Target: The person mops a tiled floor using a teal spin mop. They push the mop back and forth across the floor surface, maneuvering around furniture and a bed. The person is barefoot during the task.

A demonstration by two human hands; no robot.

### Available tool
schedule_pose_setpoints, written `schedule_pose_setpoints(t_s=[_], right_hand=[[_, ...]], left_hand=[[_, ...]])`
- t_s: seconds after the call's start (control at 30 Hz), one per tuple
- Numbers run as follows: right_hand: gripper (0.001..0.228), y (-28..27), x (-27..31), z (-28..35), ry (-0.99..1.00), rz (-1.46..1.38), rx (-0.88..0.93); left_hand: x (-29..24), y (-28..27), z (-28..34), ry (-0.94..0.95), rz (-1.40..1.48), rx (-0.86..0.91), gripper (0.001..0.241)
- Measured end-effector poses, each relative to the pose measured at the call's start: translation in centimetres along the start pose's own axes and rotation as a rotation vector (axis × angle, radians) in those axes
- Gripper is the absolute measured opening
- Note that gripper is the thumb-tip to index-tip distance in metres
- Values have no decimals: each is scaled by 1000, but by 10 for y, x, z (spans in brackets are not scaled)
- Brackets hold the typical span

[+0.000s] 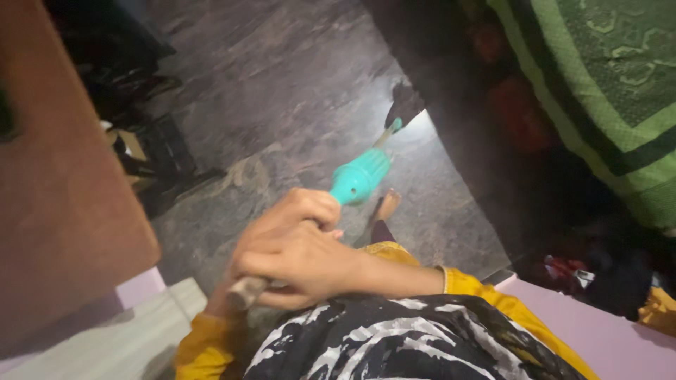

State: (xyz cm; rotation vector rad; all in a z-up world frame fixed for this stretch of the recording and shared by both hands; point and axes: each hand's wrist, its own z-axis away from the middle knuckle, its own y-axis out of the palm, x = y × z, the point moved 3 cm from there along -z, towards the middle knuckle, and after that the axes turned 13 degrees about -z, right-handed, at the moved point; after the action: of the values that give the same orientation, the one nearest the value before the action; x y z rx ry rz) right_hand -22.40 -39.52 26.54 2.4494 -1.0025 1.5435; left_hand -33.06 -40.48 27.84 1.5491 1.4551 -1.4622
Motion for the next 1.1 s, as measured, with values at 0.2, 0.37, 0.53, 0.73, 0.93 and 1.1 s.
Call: schedule_pose_setpoints(t_s=[0.2,0.37,0.53,0.73,0.93,1.1], right_hand=[[30,54,0,-44,-159,63,39],[38,59,-9,-44,-119,208,-140],[42,20,-14,-10,-83,260,-192],[37,-59,-61,64,-7,337,-138],[33,-164,-98,179,-124,515,-225],[33,-249,-128,257,-104,540,-237]], left_hand=[[9,5,30,349,701,-368,32],[90,10,32,222,93,-89,31],[120,55,12,231,114,-121,25],[159,144,-63,220,164,-222,29],[238,251,-159,258,-254,143,20],[295,343,-249,461,-117,250,24]])
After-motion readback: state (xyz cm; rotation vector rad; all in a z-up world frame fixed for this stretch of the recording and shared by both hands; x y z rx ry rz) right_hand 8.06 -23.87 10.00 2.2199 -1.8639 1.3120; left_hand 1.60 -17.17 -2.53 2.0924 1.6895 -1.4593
